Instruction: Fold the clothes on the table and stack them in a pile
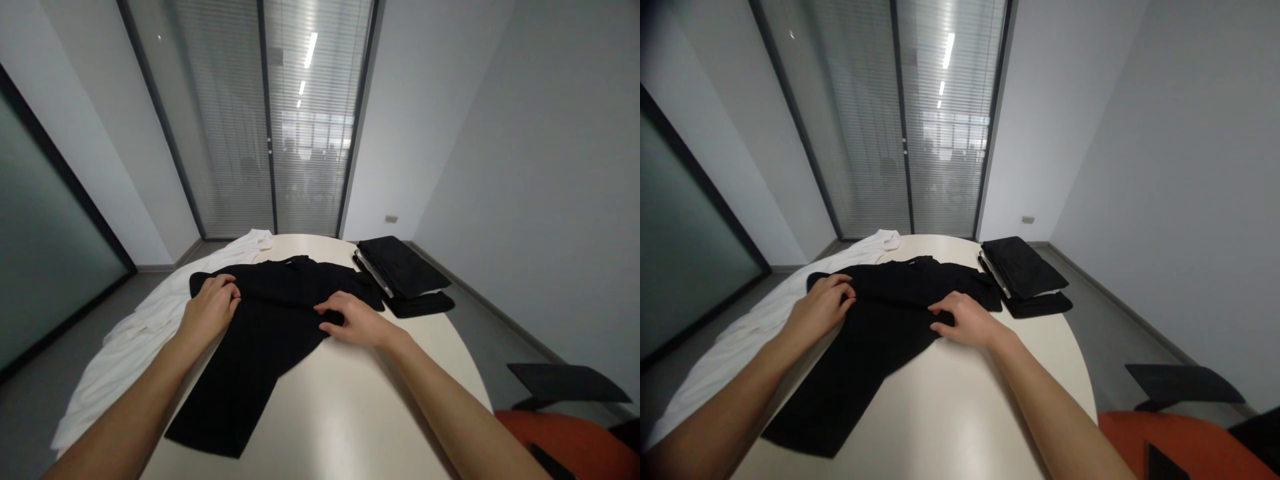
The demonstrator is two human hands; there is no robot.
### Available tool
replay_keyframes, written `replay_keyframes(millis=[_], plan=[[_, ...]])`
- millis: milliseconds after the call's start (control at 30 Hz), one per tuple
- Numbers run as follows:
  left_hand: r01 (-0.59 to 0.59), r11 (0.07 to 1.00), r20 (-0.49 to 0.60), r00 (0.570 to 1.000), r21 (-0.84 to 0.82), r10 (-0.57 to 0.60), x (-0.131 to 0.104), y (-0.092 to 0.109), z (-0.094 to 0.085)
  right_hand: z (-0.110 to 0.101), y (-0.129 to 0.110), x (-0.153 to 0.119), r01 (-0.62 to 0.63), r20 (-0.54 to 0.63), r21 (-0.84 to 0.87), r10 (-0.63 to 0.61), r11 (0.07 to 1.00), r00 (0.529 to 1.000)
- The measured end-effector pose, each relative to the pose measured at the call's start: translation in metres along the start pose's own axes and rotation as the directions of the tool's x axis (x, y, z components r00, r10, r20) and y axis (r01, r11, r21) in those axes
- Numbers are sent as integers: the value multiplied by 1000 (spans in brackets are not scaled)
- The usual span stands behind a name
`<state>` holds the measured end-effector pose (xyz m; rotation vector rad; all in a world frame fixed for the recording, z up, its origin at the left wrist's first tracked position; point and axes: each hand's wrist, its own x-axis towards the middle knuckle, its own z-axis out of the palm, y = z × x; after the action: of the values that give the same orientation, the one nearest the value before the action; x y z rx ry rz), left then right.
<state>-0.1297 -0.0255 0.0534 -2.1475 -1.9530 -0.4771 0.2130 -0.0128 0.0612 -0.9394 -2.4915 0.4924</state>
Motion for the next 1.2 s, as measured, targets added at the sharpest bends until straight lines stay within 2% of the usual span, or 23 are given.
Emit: replay_keyframes(millis=[100,200,267,367,500,533,600,633,700,767,833,967,1033,1133,1167,1200], plan=[[42,999,-3,999,31,-42,-2,-1,1,4,-4,0,-4,91,-6,5,1000,996],[95,994,28,995,54,-97,-4,-3,1,0,4,-4,21,215,90,-40,996,976],[127,989,61,990,70,-131,-5,-5,2,-6,11,-8,-33,299,200,-29,979,954],[139,985,70,987,102,-147,-5,-5,4,-16,20,-12,-180,424,345,18,921,905],[57,997,-31,998,45,-55,-1,7,2,-22,16,-12,-302,499,402,69,864,864],[16,1000,-26,1000,-9,-16,-1,13,0,-21,12,-12,-320,499,387,96,865,861],[-81,984,73,993,-159,93,-2,26,-4,-16,5,-10,-343,466,380,143,859,873],[-125,962,149,975,-241,164,-4,32,-6,-13,2,-9,-344,437,397,154,851,886],[-202,903,266,911,-379,315,-9,44,-7,-7,-4,-6,-313,376,447,141,838,916],[-257,839,295,853,-479,430,-15,54,-7,-3,-8,-4,-274,353,468,107,840,930],[-277,785,294,817,-554,496,-21,61,-7,-2,-10,-2,-255,365,503,65,826,929],[-271,719,326,752,-640,573,-29,72,-11,-11,-15,-4,-253,390,651,-29,716,921],[-279,686,331,716,-672,615,-30,75,-16,-16,-18,-7,-320,480,680,-70,660,875],[-279,648,350,658,-709,666,-30,77,-22,-21,-20,-11,-498,694,622,-131,604,708],[-279,645,355,649,-712,673,-29,77,-23,-21,-20,-11,-540,738,591,-130,599,662],[-282,646,357,646,-709,674,-29,77,-23,-20,-20,-11,-565,761,564,-112,602,639]])
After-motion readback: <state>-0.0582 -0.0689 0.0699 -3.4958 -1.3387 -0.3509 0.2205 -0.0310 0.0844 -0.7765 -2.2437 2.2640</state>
